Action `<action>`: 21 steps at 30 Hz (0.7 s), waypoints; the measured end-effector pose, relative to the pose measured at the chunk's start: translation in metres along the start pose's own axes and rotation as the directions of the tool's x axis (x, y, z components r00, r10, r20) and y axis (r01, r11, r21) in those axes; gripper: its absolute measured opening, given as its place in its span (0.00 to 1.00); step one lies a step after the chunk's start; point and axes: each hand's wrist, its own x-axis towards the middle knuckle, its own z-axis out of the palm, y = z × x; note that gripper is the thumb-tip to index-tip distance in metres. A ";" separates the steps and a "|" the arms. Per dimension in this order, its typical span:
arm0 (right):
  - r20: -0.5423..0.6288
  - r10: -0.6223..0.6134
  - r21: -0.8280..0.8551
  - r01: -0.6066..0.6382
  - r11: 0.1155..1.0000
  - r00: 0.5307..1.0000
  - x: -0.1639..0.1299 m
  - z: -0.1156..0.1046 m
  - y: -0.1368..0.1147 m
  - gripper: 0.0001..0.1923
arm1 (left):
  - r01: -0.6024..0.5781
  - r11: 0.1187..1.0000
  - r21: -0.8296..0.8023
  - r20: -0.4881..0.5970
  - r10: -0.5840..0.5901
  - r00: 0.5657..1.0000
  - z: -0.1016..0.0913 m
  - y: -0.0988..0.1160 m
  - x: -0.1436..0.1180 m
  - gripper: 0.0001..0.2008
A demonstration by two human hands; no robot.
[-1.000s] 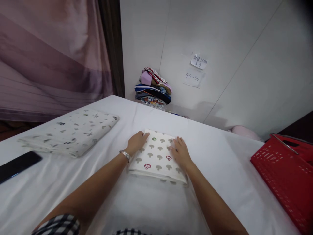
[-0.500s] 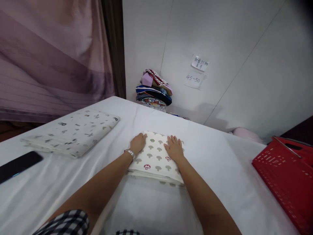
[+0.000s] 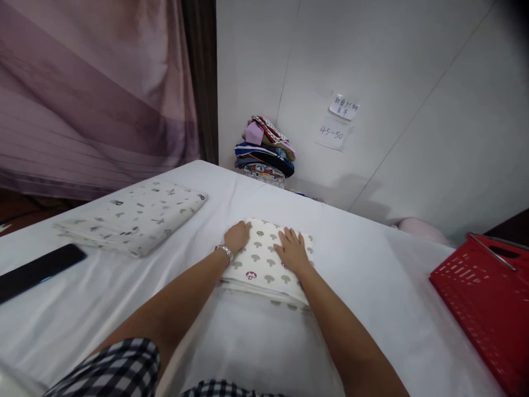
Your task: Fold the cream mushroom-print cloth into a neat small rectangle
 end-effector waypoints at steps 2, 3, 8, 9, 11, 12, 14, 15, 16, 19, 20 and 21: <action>0.024 0.016 0.030 -0.016 0.999 1.000 -0.002 -0.005 -0.002 0.28 | -0.004 1.000 -0.027 0.018 0.004 1.000 -0.003 -0.001 0.001 0.23; 0.038 0.026 0.053 -0.028 0.998 0.999 -0.005 -0.008 -0.004 0.28 | -0.006 0.999 -0.043 0.030 0.007 1.000 -0.006 -0.003 0.000 0.22; 0.119 -0.039 0.183 0.017 0.983 0.992 -0.050 -0.020 -0.022 0.30 | -0.014 0.992 -0.124 0.060 0.022 0.998 -0.019 -0.015 -0.027 0.19; 0.129 -0.081 0.203 0.053 0.978 0.988 -0.062 -0.021 -0.027 0.30 | -0.014 0.990 -0.139 0.061 0.023 0.998 -0.021 -0.018 -0.036 0.19; 0.125 -0.156 0.221 0.125 0.967 0.980 -0.085 -0.022 -0.038 0.29 | -0.014 0.986 -0.168 0.064 0.025 0.998 -0.022 -0.024 -0.053 0.19; 0.115 -0.184 0.214 0.157 0.964 0.976 -0.094 -0.022 -0.043 0.29 | -0.012 0.984 -0.180 0.067 0.024 0.997 -0.022 -0.027 -0.060 0.19; 0.081 -0.218 0.169 0.202 0.965 0.973 -0.106 -0.019 -0.051 0.28 | -0.014 0.981 -0.195 0.066 0.027 0.997 -0.020 -0.031 -0.072 0.18; 0.062 -0.228 0.137 0.218 0.966 0.972 -0.109 -0.016 -0.055 0.28 | -0.016 0.980 -0.198 0.061 0.029 0.998 -0.019 -0.032 -0.075 0.16; 0.044 -0.237 0.102 0.232 0.967 0.970 -0.110 -0.013 -0.057 0.28 | -0.017 0.980 -0.200 0.052 0.028 0.998 -0.017 -0.034 -0.077 0.15; -0.011 -0.238 0.014 0.238 0.971 0.971 -0.108 0.000 -0.063 0.30 | -0.005 0.980 -0.201 0.019 0.009 1.000 -0.012 -0.035 -0.081 0.15; -0.024 -0.234 -0.004 0.234 0.972 0.972 -0.108 0.003 -0.064 0.30 | 0.003 0.979 -0.204 0.010 -0.001 1.000 -0.011 -0.036 -0.082 0.15; -0.033 -0.228 -0.015 0.228 0.974 0.973 -0.108 0.006 -0.064 0.30 | 0.011 0.978 -0.209 0.001 -0.011 1.000 -0.010 -0.036 -0.084 0.15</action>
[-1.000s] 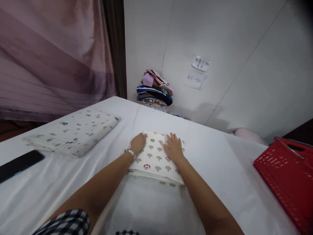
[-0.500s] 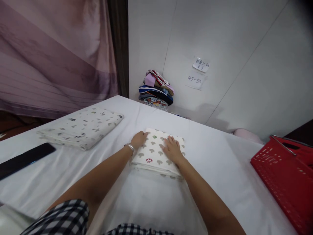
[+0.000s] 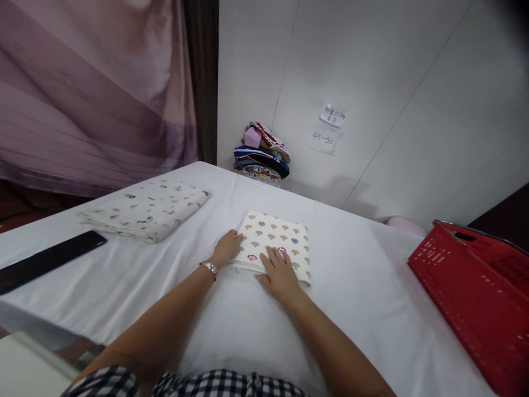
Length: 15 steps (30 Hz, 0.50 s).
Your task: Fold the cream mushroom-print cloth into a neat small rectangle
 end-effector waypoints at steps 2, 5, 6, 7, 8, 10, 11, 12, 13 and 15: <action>0.000 0.012 -0.002 -0.012 1.000 1.000 -0.003 0.001 -0.002 0.30 | 0.010 1.000 -0.011 -0.027 -0.011 1.000 0.001 -0.001 -0.005 0.18; 0.029 0.028 0.056 -0.029 0.998 0.999 -0.014 -0.007 -0.002 0.29 | 0.013 0.999 -0.030 -0.069 -0.015 0.998 0.000 -0.004 -0.015 0.22; 0.032 0.038 0.089 -0.041 0.995 0.999 -0.018 -0.011 0.000 0.27 | 0.008 1.000 -0.030 -0.073 -0.010 0.997 -0.001 -0.005 -0.018 0.23; 0.021 0.063 0.125 -0.065 0.990 0.998 -0.023 -0.015 0.003 0.26 | 0.001 1.000 -0.026 -0.071 -0.003 0.997 -0.002 -0.006 -0.020 0.24; -0.007 0.107 0.160 -0.105 0.982 0.994 -0.028 -0.017 0.008 0.25 | -0.003 1.000 -0.017 -0.064 0.002 0.998 -0.003 -0.007 -0.022 0.25; -0.096 0.261 0.257 -0.229 0.939 0.961 -0.037 -0.018 0.022 0.23 | -0.003 1.000 0.013 -0.042 0.004 0.999 -0.006 -0.006 -0.024 0.27; -0.133 0.361 0.335 -0.301 0.893 0.923 -0.041 -0.016 0.030 0.24 | 0.002 1.000 0.028 -0.030 -0.001 1.000 -0.007 -0.005 -0.024 0.27; -0.151 0.461 0.431 -0.361 0.827 0.875 -0.044 -0.012 0.038 0.25 | 0.007 0.999 0.042 -0.019 -0.007 1.000 -0.008 -0.004 -0.024 0.28; -0.145 0.550 0.536 -0.402 0.743 0.822 -0.047 -0.007 0.045 0.27 | 0.011 0.998 0.055 -0.007 -0.010 1.000 -0.009 -0.002 -0.024 0.28; -0.097 0.682 0.717 -0.425 0.553 0.725 -0.050 0.004 0.054 0.30 | 0.013 0.998 0.068 0.018 -0.015 1.000 -0.010 0.001 -0.026 0.27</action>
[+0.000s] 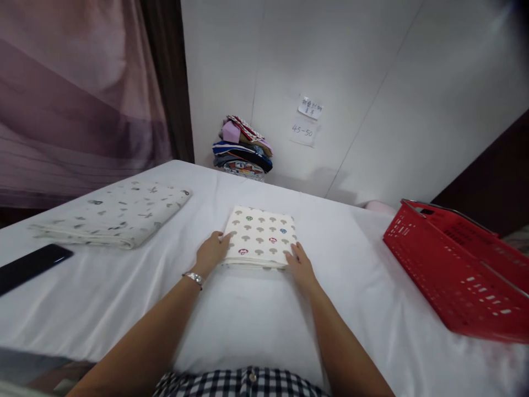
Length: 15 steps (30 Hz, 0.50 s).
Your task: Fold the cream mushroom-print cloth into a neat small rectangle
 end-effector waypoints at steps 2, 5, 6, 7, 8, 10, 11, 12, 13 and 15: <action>-0.051 0.088 0.155 -0.079 0.985 0.995 -0.001 0.003 0.008 0.30 | -0.006 1.000 -0.021 0.027 0.007 1.000 0.000 0.001 -0.001 0.26; -0.107 0.101 0.268 -0.069 0.961 0.989 -0.005 0.007 0.011 0.26 | -0.032 0.998 -0.052 0.065 0.036 0.997 0.000 -0.001 -0.002 0.24; -0.111 0.086 0.278 -0.053 0.959 0.990 -0.006 0.006 0.011 0.25 | -0.041 0.998 -0.046 0.074 0.044 0.996 0.000 -0.002 -0.001 0.24; -0.105 0.070 0.276 -0.039 0.960 0.992 -0.006 0.005 0.012 0.24 | -0.046 0.998 -0.030 0.081 0.049 0.996 0.000 -0.003 0.000 0.23; -0.092 0.057 0.263 -0.031 0.964 0.994 -0.006 0.003 0.013 0.23 | -0.052 0.999 -0.007 0.084 0.052 0.995 -0.001 -0.004 0.001 0.22; -0.064 0.044 0.199 -0.030 0.979 0.997 0.001 -0.003 0.014 0.21 | -0.070 0.997 0.045 0.084 0.066 0.994 -0.001 -0.006 0.003 0.21; -0.052 0.039 0.150 -0.031 0.988 0.998 0.006 -0.005 0.014 0.21 | -0.080 0.994 0.070 0.083 0.075 0.994 -0.001 -0.006 0.004 0.21; -0.039 0.032 0.091 -0.029 0.995 0.999 0.013 -0.008 0.013 0.21 | -0.089 0.992 0.090 0.082 0.082 0.993 -0.001 -0.006 0.004 0.21; -0.023 0.023 0.022 -0.022 1.000 0.999 0.020 -0.009 0.011 0.22 | -0.095 0.990 0.105 0.082 0.086 0.993 0.000 -0.005 0.004 0.21; 0.038 -0.016 -0.142 0.021 0.990 0.999 0.038 -0.008 0.001 0.24 | -0.098 0.988 0.121 0.083 0.088 0.993 0.001 -0.005 0.003 0.21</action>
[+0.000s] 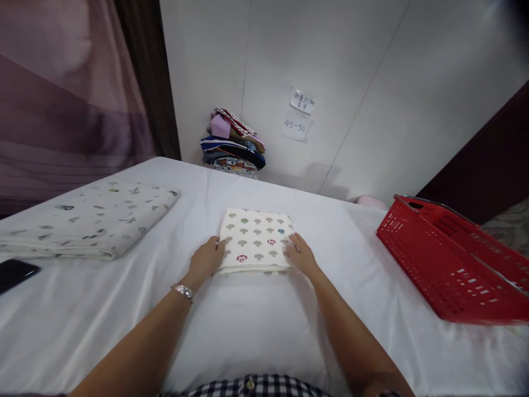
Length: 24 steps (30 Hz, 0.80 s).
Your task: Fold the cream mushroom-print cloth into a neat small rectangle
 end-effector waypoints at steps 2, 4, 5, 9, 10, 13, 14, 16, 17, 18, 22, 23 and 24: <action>0.063 -0.048 -0.129 0.056 0.990 0.997 0.020 0.003 -0.014 0.26 | 0.002 1.000 0.013 -0.005 -0.002 1.000 0.001 0.001 -0.001 0.22; 0.128 -0.087 -0.238 0.116 0.964 0.988 0.041 0.010 -0.028 0.27 | 0.001 1.000 0.028 -0.014 -0.001 1.000 0.001 0.001 -0.002 0.22; 0.163 -0.102 -0.292 0.146 0.945 0.981 0.052 0.014 -0.034 0.28 | -0.001 0.999 0.035 -0.017 0.001 1.000 0.002 0.001 -0.003 0.21; 0.284 -0.094 -0.509 0.234 0.829 0.954 0.085 0.029 -0.047 0.29 | -0.005 0.998 0.055 -0.016 0.005 1.000 0.002 0.001 -0.004 0.21; 0.295 -0.090 -0.539 0.243 0.806 0.951 0.089 0.032 -0.047 0.29 | 0.001 0.998 0.058 -0.014 0.000 1.000 0.003 0.000 -0.004 0.21; 0.306 -0.102 -0.585 0.271 0.764 0.947 0.092 0.035 -0.044 0.30 | 0.014 0.998 0.060 -0.008 -0.013 1.000 0.004 0.001 -0.004 0.22; 0.307 -0.110 -0.590 0.280 0.758 0.945 0.091 0.035 -0.042 0.30 | 0.013 0.998 0.060 -0.008 -0.013 1.000 0.004 0.001 -0.004 0.22; 0.304 -0.115 -0.590 0.281 0.757 0.946 0.088 0.034 -0.041 0.30 | 0.009 0.998 0.063 -0.011 -0.009 1.000 0.005 0.001 -0.003 0.22; 0.300 -0.111 -0.587 0.275 0.761 0.947 0.087 0.032 -0.042 0.29 | 0.007 0.998 0.064 -0.013 -0.006 1.000 0.005 0.000 -0.003 0.22; 0.299 -0.103 -0.581 0.267 0.769 0.949 0.086 0.031 -0.043 0.29 | 0.004 0.998 0.065 -0.016 -0.003 1.000 0.005 0.000 -0.003 0.22; 0.297 -0.061 -0.457 0.198 0.867 0.953 0.086 0.024 -0.056 0.26 | -0.004 0.998 0.059 -0.025 0.005 1.000 0.006 -0.001 -0.003 0.21; 0.272 -0.067 -0.367 0.168 0.915 0.960 0.085 0.021 -0.064 0.26 | -0.006 0.998 0.056 -0.028 0.007 1.000 0.006 -0.002 -0.003 0.21; 0.246 -0.081 -0.240 0.142 0.960 0.966 0.082 0.018 -0.074 0.25 | -0.009 0.999 0.052 -0.031 0.011 0.999 0.007 -0.002 -0.003 0.21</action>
